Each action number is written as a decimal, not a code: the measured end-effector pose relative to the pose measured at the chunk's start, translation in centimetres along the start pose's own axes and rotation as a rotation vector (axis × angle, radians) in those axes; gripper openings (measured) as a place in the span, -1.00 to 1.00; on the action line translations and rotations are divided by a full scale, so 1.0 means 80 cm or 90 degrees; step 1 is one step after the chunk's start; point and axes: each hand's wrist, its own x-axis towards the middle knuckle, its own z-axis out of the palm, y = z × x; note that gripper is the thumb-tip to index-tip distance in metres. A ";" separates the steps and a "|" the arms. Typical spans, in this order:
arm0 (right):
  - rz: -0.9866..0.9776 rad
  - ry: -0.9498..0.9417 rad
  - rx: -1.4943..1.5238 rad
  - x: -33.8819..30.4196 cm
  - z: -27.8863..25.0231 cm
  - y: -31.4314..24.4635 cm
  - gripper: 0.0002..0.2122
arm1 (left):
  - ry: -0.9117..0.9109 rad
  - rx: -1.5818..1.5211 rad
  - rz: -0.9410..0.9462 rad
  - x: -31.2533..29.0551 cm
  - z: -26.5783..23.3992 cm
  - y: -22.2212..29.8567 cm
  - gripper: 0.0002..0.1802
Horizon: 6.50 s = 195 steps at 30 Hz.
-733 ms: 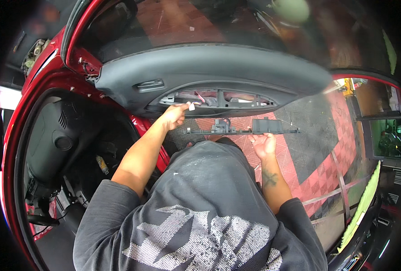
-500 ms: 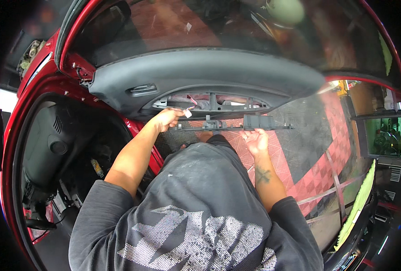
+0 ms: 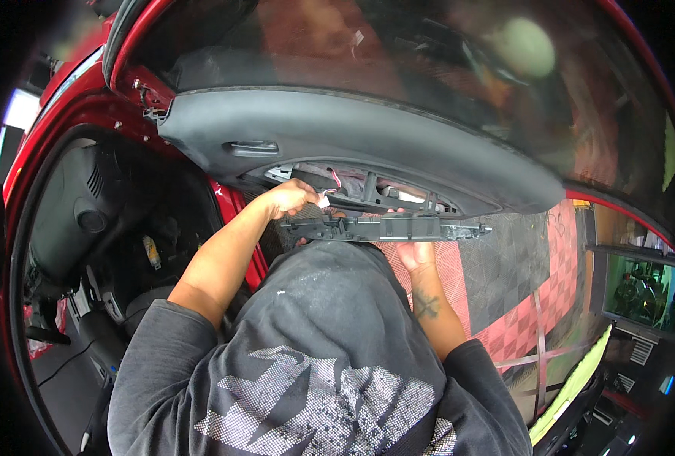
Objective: The person uses a screwdriver to remove screws from a car door panel, detaches the panel, and then reattaches it by aligning the clips and tightening the screws. The task involves handling the door panel and using a screwdriver throughout.
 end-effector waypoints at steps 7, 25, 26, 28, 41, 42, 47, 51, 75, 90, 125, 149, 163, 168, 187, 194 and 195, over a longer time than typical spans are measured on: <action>-0.112 -0.007 -0.045 -0.018 0.033 -0.009 -0.80 | 0.081 0.138 0.089 0.005 0.003 0.009 -0.66; -0.292 -0.130 -0.174 -0.071 0.102 -0.004 -0.72 | 0.145 0.173 0.105 -0.020 0.022 0.031 -0.64; -0.326 -0.076 -0.205 -0.081 0.120 0.002 -0.73 | 0.147 0.167 0.106 -0.022 0.024 0.031 -0.64; -0.404 -0.043 -0.241 -0.084 0.136 0.010 -0.75 | 0.149 0.154 0.120 -0.019 0.027 0.028 -0.66; -0.353 -0.098 -0.273 -0.046 0.169 -0.017 -0.74 | 0.026 0.170 0.130 0.004 -0.002 0.015 -0.69; -0.363 -0.099 -0.284 -0.044 0.173 -0.021 -0.73 | 0.026 0.162 0.094 -0.009 0.001 0.029 -0.61; -0.319 -0.073 -0.283 -0.037 0.160 -0.038 -0.67 | 0.040 0.106 0.077 0.007 -0.004 0.025 -0.63; -0.246 -0.072 -0.252 -0.030 0.110 -0.046 -0.68 | -0.047 0.007 0.001 0.021 -0.025 0.023 -0.64; 0.186 0.213 0.115 0.004 -0.051 0.121 -0.68 | -0.338 -0.708 0.109 0.020 0.049 -0.088 -0.70; 0.206 0.246 -0.036 0.020 -0.020 0.073 -0.65 | -0.372 -0.790 0.164 0.035 0.050 -0.132 -0.62; 0.251 0.355 0.009 0.052 -0.045 0.091 -0.67 | 0.259 -0.160 0.454 -0.015 0.081 -0.080 -0.45; 0.158 0.502 -0.158 0.027 0.008 0.065 -0.56 | 0.168 0.126 0.550 0.031 0.060 -0.073 -0.44; 0.156 0.510 -0.118 0.033 -0.018 0.094 -0.70 | 0.018 -0.084 0.456 0.011 0.076 -0.065 -0.32; 0.089 0.337 -0.015 -0.011 -0.020 0.088 -0.63 | 0.086 0.055 0.314 0.033 0.059 -0.118 -0.27; -0.074 0.322 -0.225 0.044 0.072 0.032 -0.51 | 0.275 -0.477 0.110 -0.027 0.008 -0.060 -0.53; -0.008 0.338 -0.297 0.026 0.052 0.016 -0.45 | 0.386 -0.267 0.038 0.009 0.009 -0.049 -0.39; 0.031 0.330 -0.324 0.025 0.045 0.011 -0.43 | 0.407 -0.210 0.040 0.012 0.012 -0.045 -0.37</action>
